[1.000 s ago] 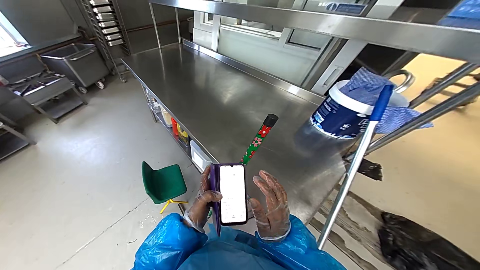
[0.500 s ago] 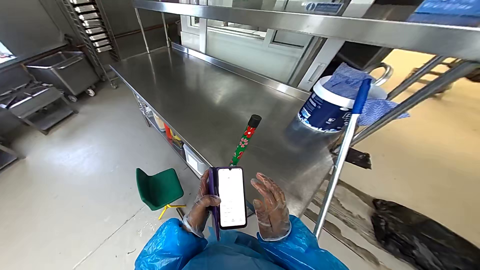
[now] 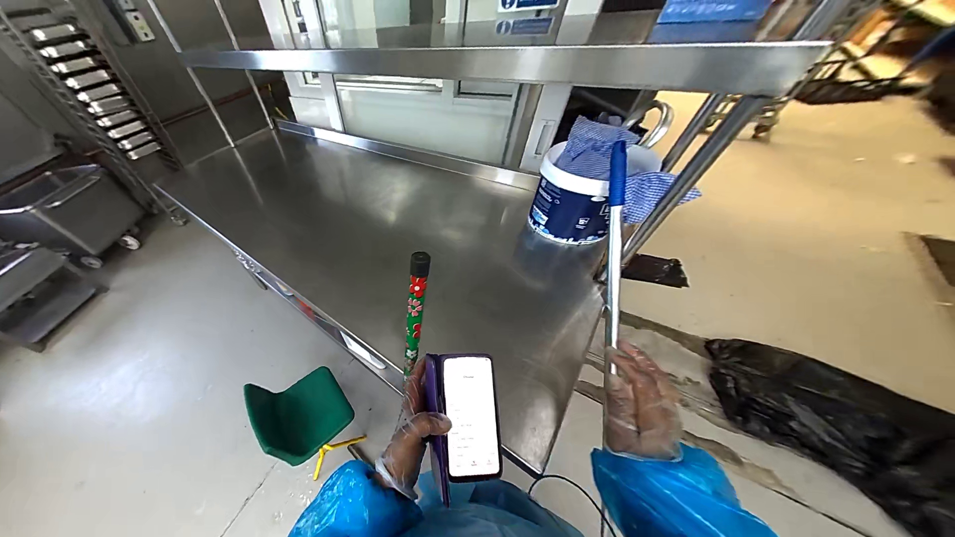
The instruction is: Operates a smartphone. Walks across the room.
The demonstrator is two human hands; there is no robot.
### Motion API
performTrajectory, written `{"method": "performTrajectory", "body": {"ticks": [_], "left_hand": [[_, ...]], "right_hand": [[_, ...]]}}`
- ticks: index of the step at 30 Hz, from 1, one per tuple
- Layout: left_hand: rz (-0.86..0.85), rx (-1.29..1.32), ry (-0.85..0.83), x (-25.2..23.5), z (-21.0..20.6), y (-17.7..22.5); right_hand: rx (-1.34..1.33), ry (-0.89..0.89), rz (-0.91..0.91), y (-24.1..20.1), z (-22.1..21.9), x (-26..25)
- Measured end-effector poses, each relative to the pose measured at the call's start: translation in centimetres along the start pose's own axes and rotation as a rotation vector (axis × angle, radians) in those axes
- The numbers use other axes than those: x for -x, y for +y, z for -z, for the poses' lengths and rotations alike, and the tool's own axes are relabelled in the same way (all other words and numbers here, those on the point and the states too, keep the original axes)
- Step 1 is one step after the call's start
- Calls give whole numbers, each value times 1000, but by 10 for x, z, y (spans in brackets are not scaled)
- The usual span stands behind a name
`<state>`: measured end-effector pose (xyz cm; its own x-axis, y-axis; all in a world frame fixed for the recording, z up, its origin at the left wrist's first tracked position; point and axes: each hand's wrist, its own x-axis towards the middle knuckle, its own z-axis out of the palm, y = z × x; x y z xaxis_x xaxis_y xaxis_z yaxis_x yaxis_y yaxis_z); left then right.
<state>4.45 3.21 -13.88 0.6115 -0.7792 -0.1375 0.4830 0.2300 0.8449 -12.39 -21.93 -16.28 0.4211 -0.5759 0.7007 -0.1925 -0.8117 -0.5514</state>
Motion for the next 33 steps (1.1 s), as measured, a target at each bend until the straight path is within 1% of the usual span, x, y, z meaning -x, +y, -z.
{"method": "performTrajectory", "body": {"ticks": [3, 5, 8, 11, 14, 18, 19, 21, 24, 26, 29, 31, 33], "left_hand": [[42, -12, 26, -16, -10, -5], [60, -39, 36, -27, -16, -10], [95, -59, 63, -44, -25, -17], [113, -58, 86, -59, -32, -24], [121, -73, 120, -72, -40, -30], [121, -128, 184, -87, -51, -34], [120, -142, 190, -92, -53, -36], [130, -145, 188, -101, -58, -39], [147, -146, 191, -112, -57, -38], [164, -186, 196, -122, -59, -40], [199, -340, 229, -131, -60, -38], [198, -482, 253, -136, -58, -39], [183, -612, 239, -142, -59, -42]], "right_hand": [[75, 15, -159, 32, 26, 0], [98, 48, -245, 45, 42, 0], [126, 101, -310, 69, 63, 2], [139, 111, -385, 91, 82, 5], [125, 118, -454, 111, 91, 9], [104, 98, -520, 140, 84, 18], [123, 66, -545, 149, 82, 21], [145, -32, -660, 161, 77, 23], [133, -228, -873, 175, 57, 22], [127, -357, -952, 186, 48, 24], [113, -504, -1022, 206, 24, 32], [100, -599, -1130, 217, 7, 36], [39, -658, -1228, 219, -5, 38]]}}
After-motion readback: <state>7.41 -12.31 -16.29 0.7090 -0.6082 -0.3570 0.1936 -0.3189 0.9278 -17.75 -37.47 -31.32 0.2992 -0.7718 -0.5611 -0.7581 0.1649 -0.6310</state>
